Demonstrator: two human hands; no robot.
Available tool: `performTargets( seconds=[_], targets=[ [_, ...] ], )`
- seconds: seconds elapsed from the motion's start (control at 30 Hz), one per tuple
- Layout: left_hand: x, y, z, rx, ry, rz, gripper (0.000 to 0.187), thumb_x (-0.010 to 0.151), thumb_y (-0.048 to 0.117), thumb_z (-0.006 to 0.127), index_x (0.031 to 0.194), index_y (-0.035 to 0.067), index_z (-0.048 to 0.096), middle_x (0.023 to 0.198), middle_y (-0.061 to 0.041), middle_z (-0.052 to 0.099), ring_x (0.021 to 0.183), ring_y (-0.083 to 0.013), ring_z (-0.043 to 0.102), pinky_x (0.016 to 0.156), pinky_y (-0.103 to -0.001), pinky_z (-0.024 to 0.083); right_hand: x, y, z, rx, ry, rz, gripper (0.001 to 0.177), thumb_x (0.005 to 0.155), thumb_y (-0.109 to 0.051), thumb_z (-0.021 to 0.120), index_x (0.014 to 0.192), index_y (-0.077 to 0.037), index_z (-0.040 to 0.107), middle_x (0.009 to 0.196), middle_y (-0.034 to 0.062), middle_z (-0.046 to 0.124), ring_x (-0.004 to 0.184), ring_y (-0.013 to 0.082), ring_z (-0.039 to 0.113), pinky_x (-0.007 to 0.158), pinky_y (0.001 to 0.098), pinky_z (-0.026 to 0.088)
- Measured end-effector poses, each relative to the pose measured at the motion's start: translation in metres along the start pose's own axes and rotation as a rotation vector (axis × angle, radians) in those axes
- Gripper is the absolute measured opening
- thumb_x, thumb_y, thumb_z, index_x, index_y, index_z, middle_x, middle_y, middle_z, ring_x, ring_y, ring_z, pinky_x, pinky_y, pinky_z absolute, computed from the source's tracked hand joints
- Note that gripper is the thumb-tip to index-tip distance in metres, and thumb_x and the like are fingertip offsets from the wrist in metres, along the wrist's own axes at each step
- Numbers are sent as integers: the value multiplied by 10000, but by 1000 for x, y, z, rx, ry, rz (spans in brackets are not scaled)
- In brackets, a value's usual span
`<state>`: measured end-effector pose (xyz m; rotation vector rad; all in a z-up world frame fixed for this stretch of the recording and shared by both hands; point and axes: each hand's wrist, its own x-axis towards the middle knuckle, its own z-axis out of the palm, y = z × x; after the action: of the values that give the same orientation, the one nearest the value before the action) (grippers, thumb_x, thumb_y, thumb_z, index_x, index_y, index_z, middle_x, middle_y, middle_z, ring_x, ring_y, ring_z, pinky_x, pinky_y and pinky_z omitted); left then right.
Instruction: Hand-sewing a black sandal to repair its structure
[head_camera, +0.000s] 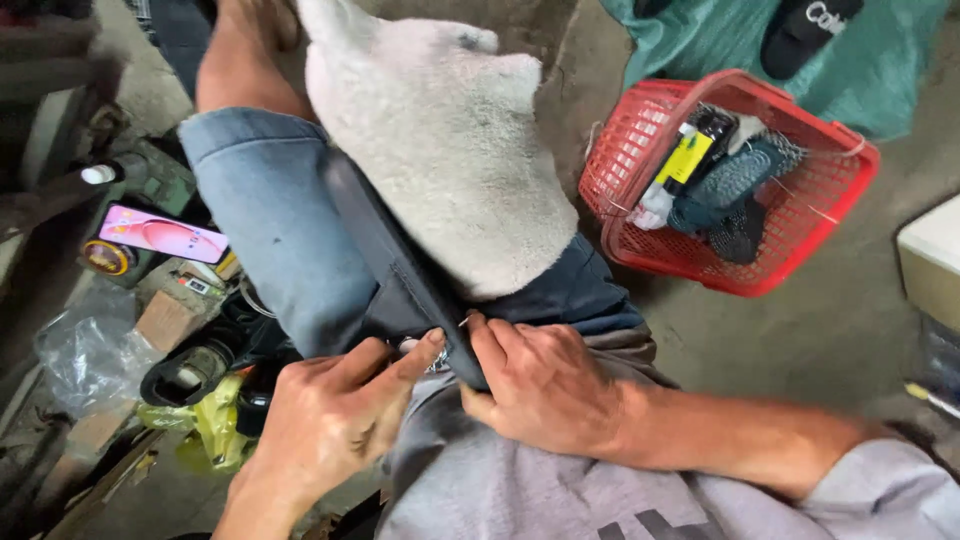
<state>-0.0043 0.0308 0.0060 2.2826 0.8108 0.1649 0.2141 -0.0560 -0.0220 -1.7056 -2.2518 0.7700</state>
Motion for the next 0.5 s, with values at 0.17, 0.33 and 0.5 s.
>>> performTargets(
  seconds=[0.17, 0.33, 0.5],
  targets=[
    [-19, 10, 0, 88, 42, -125, 172, 1038, 182, 569, 1164, 87, 637, 863, -32, 624, 628, -228, 586, 590, -379, 496, 9, 33, -36, 379, -60, 13, 459, 882, -401, 747, 1137, -21, 718, 1080, 123, 748, 909, 246, 733, 806, 384, 554],
    [-29, 18, 12, 77, 58, -258, 169, 952, -51, 563, 1068, 72, 558, 922, -91, 598, 690, -284, 534, 639, -386, 429, 8, 106, -63, 221, 146, 353, 108, 1024, -142, 734, 957, -63, 705, 1163, 123, 710, 1053, 269, 652, 894, 388, 472],
    [-13, 19, 12, 18, 89, -202, 94, 1027, 102, 578, 977, 24, 570, 820, -89, 572, 676, -276, 525, 631, -396, 448, 16, 60, -57, 212, 207, -105, 356, 1006, 47, 493, 1343, 64, 605, 1354, 216, 661, 1288, 381, 617, 1200, 502, 399]
  ],
)
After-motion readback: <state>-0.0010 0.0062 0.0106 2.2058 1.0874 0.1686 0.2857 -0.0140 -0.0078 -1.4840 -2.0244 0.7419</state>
